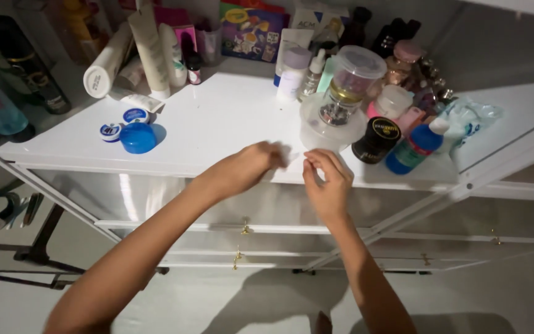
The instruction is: Arranging and organizing various cosmetic and skincare products on a white shelving unit.
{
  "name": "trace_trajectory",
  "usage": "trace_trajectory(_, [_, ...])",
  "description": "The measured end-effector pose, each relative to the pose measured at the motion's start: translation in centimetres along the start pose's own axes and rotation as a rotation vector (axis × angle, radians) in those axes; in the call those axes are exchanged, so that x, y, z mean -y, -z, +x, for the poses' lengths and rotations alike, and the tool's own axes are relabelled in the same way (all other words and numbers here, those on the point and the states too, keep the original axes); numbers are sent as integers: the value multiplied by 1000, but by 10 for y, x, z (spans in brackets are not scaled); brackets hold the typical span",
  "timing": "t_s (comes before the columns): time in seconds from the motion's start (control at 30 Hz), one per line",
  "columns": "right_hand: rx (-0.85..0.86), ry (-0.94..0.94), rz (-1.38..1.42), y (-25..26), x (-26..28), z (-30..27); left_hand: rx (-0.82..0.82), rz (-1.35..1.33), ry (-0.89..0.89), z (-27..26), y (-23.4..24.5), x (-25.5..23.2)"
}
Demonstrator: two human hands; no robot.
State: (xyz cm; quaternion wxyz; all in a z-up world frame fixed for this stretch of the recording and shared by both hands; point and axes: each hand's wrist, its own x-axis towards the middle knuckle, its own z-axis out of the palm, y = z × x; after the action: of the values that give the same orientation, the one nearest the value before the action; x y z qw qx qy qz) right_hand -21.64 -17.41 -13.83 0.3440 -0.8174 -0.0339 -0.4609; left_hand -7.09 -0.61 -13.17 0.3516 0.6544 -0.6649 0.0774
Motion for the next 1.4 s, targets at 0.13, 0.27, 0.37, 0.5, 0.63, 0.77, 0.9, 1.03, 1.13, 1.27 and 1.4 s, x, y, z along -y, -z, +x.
trace_trajectory(0.13, [-1, -70, 119, 3, -7, -2, 46, 232, 112, -4, 25, 33])
trace_trajectory(0.27, [-2, -113, 172, 1, -9, 2, -34, 269, 268, 32, 28, 92])
trace_trajectory(0.37, [4, -131, 157, 1, -10, -2, -88, 132, 263, 58, -4, 110])
trace_trajectory(0.5, [13, -138, 145, 0, -15, -3, -123, 82, 118, 52, -11, 65])
trace_trajectory(0.63, [11, -130, 147, -1, -15, -2, -97, 112, 60, 45, 10, 79])
trace_trajectory(0.77, [8, -103, 104, -1, -12, -1, -129, 219, 119, 72, 5, 122])
trace_trajectory(0.9, [16, -89, 41, -1, -6, 0, -294, 268, -9, 100, -27, 127])
trace_trajectory(1.03, [23, -86, 20, -1, -5, 0, -138, 65, 256, 106, -41, 117])
trace_trajectory(1.13, [20, -46, -15, -3, -3, -1, -87, 119, 107, 97, -37, 119])
trace_trajectory(1.27, [7, -10, -42, -3, -7, -2, -27, 144, 90, 65, 5, 99])
trace_trajectory(1.4, [42, -34, -15, 0, -8, 0, -82, 272, 263, 16, 41, 55])
